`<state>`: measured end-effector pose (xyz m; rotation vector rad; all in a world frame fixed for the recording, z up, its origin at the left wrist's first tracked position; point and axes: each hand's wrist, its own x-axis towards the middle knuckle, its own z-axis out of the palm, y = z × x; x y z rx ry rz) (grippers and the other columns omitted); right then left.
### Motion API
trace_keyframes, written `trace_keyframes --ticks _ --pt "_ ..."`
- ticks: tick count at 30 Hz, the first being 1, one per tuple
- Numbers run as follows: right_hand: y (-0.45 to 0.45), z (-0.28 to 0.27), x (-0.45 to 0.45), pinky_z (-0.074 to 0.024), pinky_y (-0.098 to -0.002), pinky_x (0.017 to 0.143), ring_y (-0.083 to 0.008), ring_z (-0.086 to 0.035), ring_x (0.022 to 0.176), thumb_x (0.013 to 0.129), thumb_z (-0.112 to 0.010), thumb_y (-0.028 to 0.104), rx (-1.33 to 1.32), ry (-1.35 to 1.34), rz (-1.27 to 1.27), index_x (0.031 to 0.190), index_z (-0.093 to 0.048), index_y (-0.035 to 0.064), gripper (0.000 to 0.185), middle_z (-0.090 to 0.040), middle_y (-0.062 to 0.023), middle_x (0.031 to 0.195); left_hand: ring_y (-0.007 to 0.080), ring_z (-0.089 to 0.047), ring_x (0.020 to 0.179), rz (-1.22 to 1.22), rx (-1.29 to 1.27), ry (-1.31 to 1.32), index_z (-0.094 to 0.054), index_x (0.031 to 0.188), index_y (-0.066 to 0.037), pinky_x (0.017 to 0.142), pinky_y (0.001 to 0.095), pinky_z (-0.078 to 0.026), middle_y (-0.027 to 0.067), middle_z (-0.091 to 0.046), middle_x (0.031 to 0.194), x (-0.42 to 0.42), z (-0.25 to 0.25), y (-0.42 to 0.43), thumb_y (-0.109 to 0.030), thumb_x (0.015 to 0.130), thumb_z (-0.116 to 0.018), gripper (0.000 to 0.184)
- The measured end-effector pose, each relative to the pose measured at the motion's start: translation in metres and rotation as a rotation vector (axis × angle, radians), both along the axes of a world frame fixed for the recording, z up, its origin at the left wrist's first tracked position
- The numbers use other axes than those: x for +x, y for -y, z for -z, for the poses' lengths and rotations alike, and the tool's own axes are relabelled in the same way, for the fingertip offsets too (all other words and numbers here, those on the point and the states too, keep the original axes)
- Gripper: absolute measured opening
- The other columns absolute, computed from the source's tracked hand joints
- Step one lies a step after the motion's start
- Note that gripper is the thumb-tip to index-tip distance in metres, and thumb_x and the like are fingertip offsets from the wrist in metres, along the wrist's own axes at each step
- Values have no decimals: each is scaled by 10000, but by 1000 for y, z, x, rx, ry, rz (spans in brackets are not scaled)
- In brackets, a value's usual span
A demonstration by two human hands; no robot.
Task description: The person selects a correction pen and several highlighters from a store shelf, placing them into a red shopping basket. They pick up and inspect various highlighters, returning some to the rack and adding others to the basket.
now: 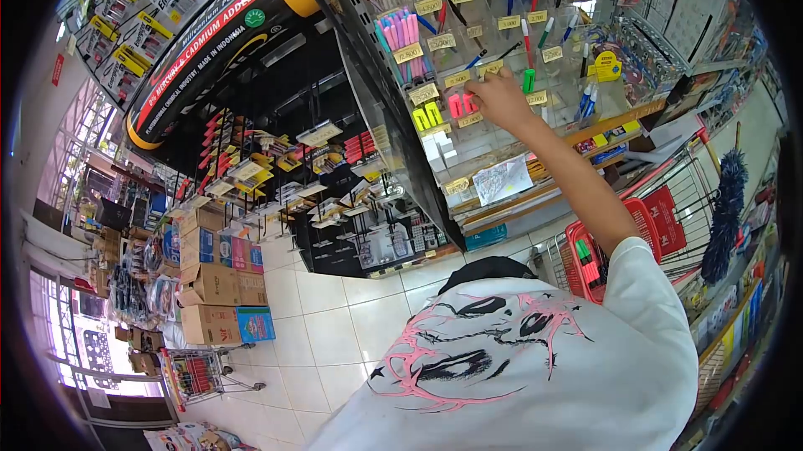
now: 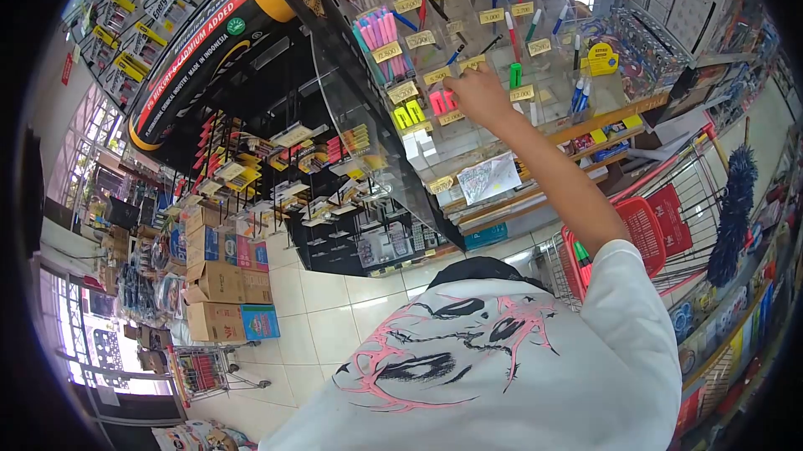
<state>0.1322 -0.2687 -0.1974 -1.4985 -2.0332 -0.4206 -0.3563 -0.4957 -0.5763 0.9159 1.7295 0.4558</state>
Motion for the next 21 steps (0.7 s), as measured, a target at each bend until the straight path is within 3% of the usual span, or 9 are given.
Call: trace_keyframes --ticks 6,14,21 --pt "2 1 -3 -391 -388 762 -235 -624 788 747 -654 109 64 54 33 874 -668 123 129 -643 -70 697 302 -663 912 43 56 -18 -623 1131 -4 717 405 -534 240 -665 1011 7 -19 3 -292 884 -586 381" --pt "6 3 -1 -378 -375 805 -201 -601 897 745 -599 38 128 77 -16 837 -671 91 128 -655 -39 894 315 -662 918 133 122 -49 -621 1133 -4 731 409 -530 245 -665 1004 12 -40 5 -294 889 -581 381" --pt "11 5 0 -379 -374 838 -197 -604 926 747 -596 25 129 34 -29 884 -697 77 178 -656 -28 943 327 -660 923 228 170 -75 -619 1135 -5 743 412 -527 249 -665 997 18 -53 9 -296 893 -577 381"
